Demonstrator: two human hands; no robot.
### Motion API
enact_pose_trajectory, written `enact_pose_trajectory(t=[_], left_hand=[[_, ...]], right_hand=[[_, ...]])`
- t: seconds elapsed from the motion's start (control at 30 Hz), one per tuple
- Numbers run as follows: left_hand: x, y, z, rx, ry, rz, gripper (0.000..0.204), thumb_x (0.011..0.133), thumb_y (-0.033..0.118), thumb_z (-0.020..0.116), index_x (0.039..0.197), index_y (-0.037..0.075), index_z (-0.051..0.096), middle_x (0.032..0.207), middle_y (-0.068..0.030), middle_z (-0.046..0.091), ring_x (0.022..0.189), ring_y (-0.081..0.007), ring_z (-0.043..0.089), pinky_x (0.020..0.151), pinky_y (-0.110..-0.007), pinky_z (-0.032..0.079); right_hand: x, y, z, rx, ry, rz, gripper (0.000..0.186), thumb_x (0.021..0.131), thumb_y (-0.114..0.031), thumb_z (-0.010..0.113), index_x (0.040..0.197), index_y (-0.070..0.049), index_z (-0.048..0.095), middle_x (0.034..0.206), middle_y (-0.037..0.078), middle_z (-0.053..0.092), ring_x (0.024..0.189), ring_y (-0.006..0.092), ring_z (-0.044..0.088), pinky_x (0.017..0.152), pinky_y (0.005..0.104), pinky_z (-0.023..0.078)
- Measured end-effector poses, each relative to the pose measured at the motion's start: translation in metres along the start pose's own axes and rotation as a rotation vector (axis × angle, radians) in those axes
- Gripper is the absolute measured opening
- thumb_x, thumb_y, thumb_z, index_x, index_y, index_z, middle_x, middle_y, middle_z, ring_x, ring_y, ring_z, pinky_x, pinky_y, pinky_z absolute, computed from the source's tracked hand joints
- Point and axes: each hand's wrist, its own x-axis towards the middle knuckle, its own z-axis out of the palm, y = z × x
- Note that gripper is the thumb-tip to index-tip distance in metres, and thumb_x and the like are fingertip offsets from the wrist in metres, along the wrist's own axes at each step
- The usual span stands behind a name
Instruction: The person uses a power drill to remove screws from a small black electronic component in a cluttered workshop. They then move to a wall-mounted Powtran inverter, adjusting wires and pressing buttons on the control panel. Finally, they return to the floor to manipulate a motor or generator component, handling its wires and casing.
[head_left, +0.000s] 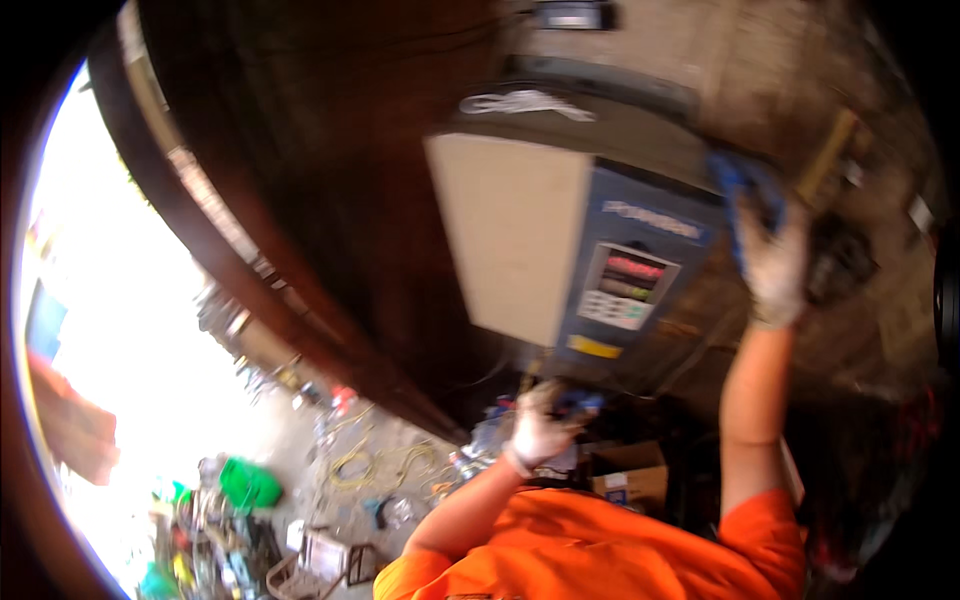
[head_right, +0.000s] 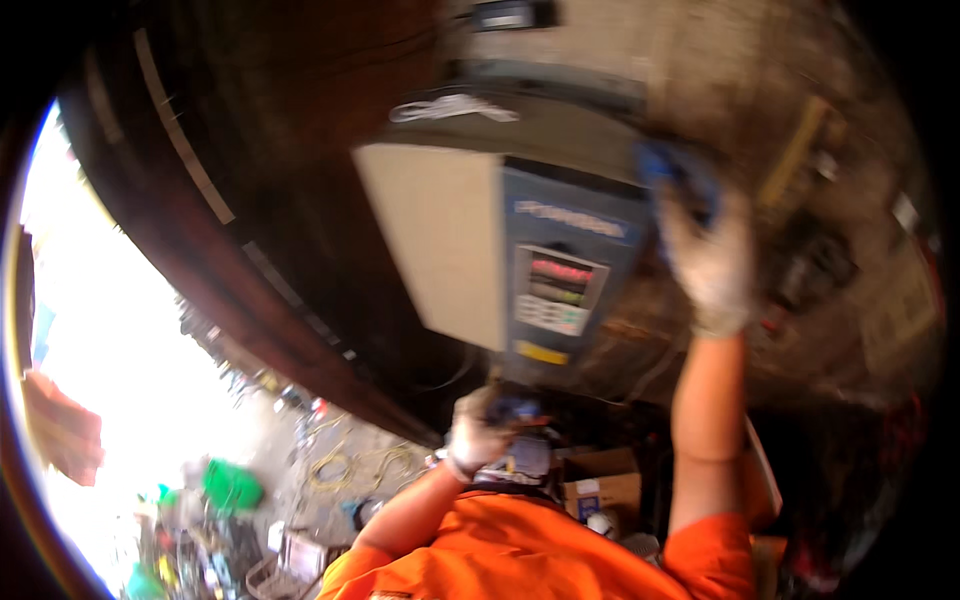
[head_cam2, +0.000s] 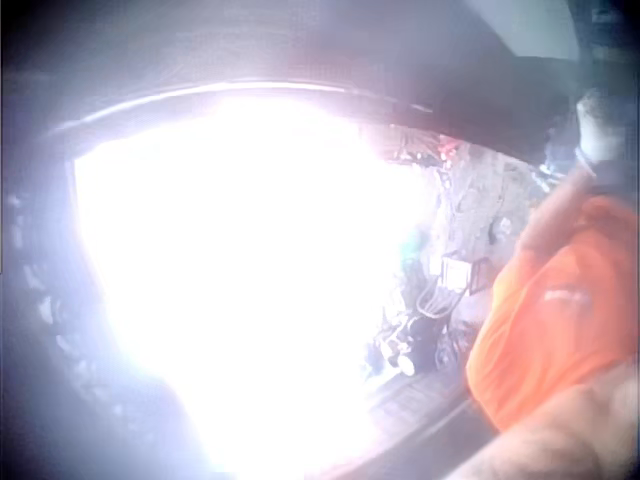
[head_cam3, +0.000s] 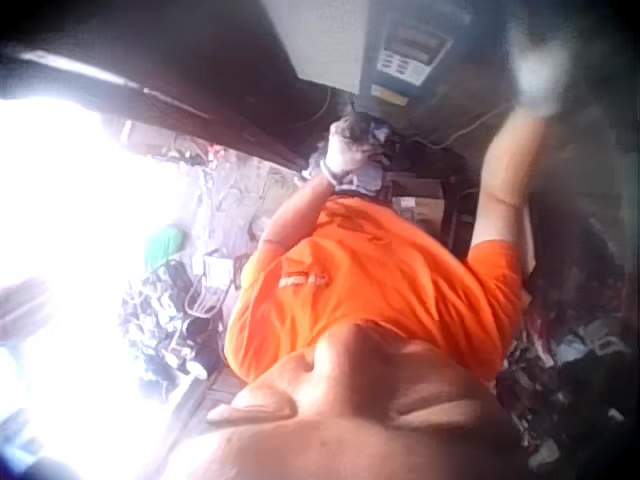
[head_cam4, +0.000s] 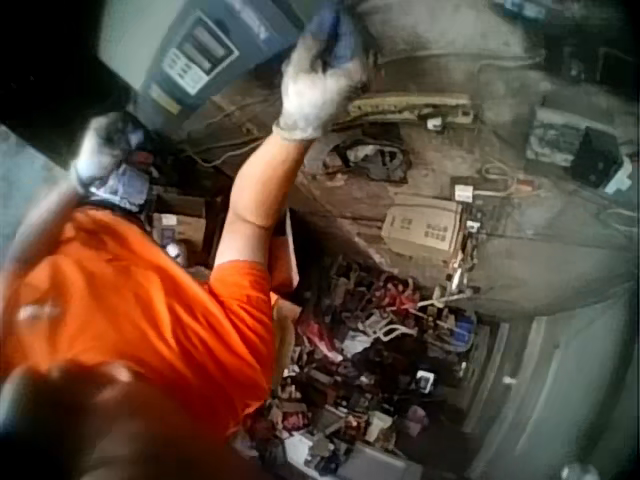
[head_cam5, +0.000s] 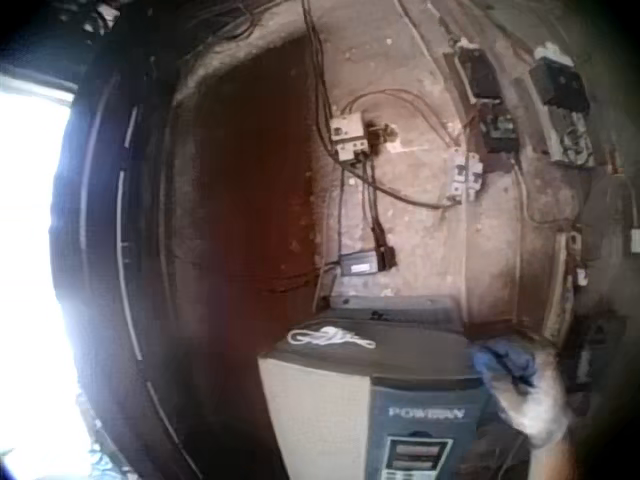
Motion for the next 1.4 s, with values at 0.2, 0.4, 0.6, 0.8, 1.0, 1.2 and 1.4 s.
enact_pose_trajectory(t=[0.2,0.4,0.6,0.8,1.0,1.2,1.4], left_hand=[[0.002,-0.005,0.013,-0.073,0.008,0.159,0.019,0.076,0.012,0.076,0.088,0.003,0.065,0.08,-0.0115,0.063,0.071,-0.0262,0.061,0.065,-0.037,0.049],[-0.007,-0.008,0.011,-0.067,0.055,0.159,0.019,0.075,0.012,0.074,0.088,0.003,0.063,0.08,-0.0127,0.061,0.072,-0.0283,0.06,0.065,-0.037,0.048],[-0.005,-0.018,0.017,-0.069,0.086,0.221,0.023,0.072,0.013,0.074,0.086,0.001,0.061,0.078,-0.0135,0.059,0.072,-0.0285,0.058,0.065,-0.037,0.048],[-0.006,-0.017,0.018,-0.063,0.081,0.201,0.023,0.074,0.015,0.074,0.084,0.001,0.06,0.077,-0.0134,0.058,0.071,-0.0287,0.057,0.064,-0.037,0.048],[-0.008,-0.013,0.018,-0.089,0.074,0.204,0.022,0.075,0.016,0.074,0.083,0.001,0.059,0.076,-0.0133,0.057,0.07,-0.0294,0.056,0.063,-0.037,0.047],[-0.012,-0.021,0.019,-0.046,0.063,0.215,0.023,0.076,0.016,0.075,0.083,0.001,0.059,0.078,-0.0131,0.058,0.071,-0.0288,0.056,0.064,-0.037,0.047],[-0.006,-0.003,0.018,-0.052,-0.02,0.096,0.031,0.074,0.016,0.078,0.095,-0.001,0.065,0.088,-0.0173,0.065,0.082,-0.034,0.064,0.072,-0.038,0.052]], right_hand=[[0.0,0.068,-0.035,-0.016,-0.05,-0.074,0.031,0.099,-0.004,0.051,0.128,0.008,0.055,0.126,0.016,0.062,0.117,0.0202,0.057,0.105,0.033,0.041],[-0.005,0.087,-0.036,-0.171,-0.085,-0.135,0.035,0.101,-0.01,0.051,0.132,0.005,0.053,0.132,0.016,0.059,0.122,0.0226,0.056,0.107,0.0343,0.04],[-0.003,0.08,-0.034,-0.139,-0.128,-0.144,0.037,0.102,-0.016,0.048,0.134,0.002,0.053,0.135,0.017,0.057,0.126,0.024,0.053,0.108,0.035,0.038],[0.0,0.077,-0.035,-0.155,-0.148,-0.144,0.039,0.104,-0.02,0.045,0.136,0.001,0.053,0.137,0.017,0.055,0.129,0.0246,0.051,0.109,0.0352,0.037],[-0.003,0.083,-0.04,-0.196,-0.157,-0.151,0.041,0.104,-0.022,0.043,0.137,0.001,0.051,0.138,0.017,0.055,0.129,0.0244,0.051,0.11,0.0353,0.036],[-0.006,0.08,-0.039,-0.216,-0.168,-0.153,0.039,0.103,-0.021,0.046,0.134,0.002,0.053,0.135,0.017,0.057,0.126,0.0246,0.053,0.109,0.0358,0.039],[-0.014,0.077,-0.051,-0.255,-0.034,-0.191,0.032,0.099,-0.012,0.054,0.127,0.002,0.058,0.127,0.016,0.062,0.118,0.0239,0.059,0.104,0.0351,0.043]])
